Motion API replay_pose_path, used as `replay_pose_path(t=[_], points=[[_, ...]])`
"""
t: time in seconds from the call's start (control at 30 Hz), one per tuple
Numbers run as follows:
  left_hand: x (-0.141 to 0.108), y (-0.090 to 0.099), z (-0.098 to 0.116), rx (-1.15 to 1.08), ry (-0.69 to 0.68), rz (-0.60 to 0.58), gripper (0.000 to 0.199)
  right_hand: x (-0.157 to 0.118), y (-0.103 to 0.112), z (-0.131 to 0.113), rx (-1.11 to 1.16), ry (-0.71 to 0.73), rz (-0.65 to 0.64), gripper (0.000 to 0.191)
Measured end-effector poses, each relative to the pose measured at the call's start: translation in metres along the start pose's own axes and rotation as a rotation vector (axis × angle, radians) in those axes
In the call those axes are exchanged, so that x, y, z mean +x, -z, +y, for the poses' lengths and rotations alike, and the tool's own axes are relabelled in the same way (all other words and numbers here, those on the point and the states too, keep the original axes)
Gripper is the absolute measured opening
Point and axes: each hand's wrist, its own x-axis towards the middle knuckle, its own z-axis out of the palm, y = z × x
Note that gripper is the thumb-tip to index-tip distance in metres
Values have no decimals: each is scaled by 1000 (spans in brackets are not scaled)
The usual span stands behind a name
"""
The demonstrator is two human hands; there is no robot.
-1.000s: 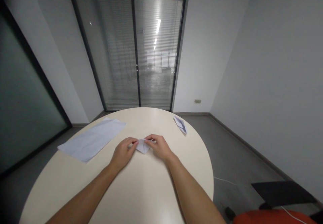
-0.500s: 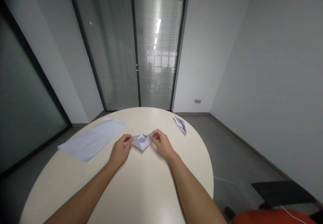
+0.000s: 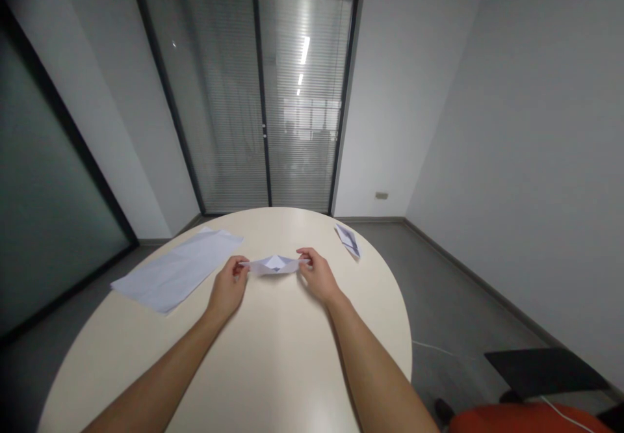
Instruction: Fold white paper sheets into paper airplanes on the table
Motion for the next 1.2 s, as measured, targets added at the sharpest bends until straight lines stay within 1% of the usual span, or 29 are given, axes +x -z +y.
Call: replay_pose_path(t=[0.1,0.27,0.4,0.5,0.6,0.67,0.73,0.8,0.97,1.07,1.13,1.2], points=[[1,-1,-2,-17,20,-6,11,0,1,3,-26,-5,0,37],[1,-2,-3,-30,39,-10,11,0,4,4,-61,-28,-11,37],[-1,-1,3,0,-4,-45,10,-2,5,-3,-189,-32,-32,38],[-4,-1,9,67,-69,-78,12,-5,3,-15,-356,68,-78,44],[-7,-2,13,103,-147,-92,14,-7,-1,-28,-482,192,-142,63],[-8,-2,15,108,-196,-108,14,-7,-4,-36,-516,242,-173,68],[-9,-2,15,112,-218,-120,15,-7,-6,-41,-521,267,-188,63],[-9,-2,15,123,-214,-123,15,-7,-6,-45,-511,264,-185,52],[-10,-1,15,192,-151,-124,11,-6,-5,-47,-482,191,-180,27],[-10,0,17,294,-127,-133,12,-6,-6,-47,-488,128,-196,13],[-10,2,21,389,-189,-160,14,-7,-7,-47,-506,84,-202,9],[-11,2,26,470,-309,-193,18,-7,-8,-47,-525,62,-204,9]])
